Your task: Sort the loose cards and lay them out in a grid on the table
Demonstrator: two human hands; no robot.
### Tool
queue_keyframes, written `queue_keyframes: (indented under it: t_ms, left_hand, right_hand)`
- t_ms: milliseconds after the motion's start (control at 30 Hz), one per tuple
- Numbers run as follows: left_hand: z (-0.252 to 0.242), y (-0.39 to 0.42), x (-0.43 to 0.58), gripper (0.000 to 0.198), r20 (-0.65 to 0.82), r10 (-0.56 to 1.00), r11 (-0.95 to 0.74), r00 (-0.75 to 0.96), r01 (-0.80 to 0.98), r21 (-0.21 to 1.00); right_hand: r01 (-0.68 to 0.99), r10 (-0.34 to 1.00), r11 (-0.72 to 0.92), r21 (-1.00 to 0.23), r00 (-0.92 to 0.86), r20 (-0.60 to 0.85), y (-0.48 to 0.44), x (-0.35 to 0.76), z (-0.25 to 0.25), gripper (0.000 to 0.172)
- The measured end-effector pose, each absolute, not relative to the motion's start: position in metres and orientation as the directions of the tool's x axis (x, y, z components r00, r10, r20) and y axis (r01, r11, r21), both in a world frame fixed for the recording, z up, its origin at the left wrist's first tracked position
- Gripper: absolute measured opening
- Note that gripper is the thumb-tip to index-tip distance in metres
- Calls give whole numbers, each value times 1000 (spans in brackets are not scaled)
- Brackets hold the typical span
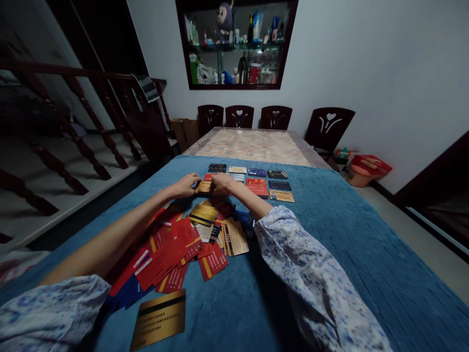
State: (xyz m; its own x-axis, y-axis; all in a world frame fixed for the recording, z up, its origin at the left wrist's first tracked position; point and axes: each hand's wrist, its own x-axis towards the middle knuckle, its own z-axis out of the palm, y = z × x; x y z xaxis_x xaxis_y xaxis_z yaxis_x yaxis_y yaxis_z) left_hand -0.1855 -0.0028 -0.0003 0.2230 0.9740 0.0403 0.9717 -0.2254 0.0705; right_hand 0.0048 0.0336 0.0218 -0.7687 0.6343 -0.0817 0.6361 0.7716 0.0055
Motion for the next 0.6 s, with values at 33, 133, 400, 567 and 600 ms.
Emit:
queue_keyframes:
  t_ms: [33, 133, 400, 567, 600]
  left_hand:
    - [-1, -1, -186, 39, 31, 975, -222, 220, 973, 59]
    - [-3, 2, -186, 36, 18, 977, -215, 214, 976, 35]
    - [-3, 5, -183, 31, -60, 979, -195, 197, 980, 40]
    - [-8, 7, -185, 31, -62, 980, -184, 190, 979, 87]
    - [-10, 8, -186, 31, -57, 979, -191, 197, 977, 97]
  right_hand:
    - [639, 637, 769, 4, -765, -95, 35, 3, 22, 33]
    - [643, 637, 766, 2, -759, -132, 38, 1, 22, 35]
    - [675, 671, 737, 44, -722, -168, 42, -6, 17, 37]
    - [679, 678, 731, 63, -714, -172, 46, -9, 10, 37]
    - [678, 678, 732, 66, -715, -171, 47, -10, 9, 37]
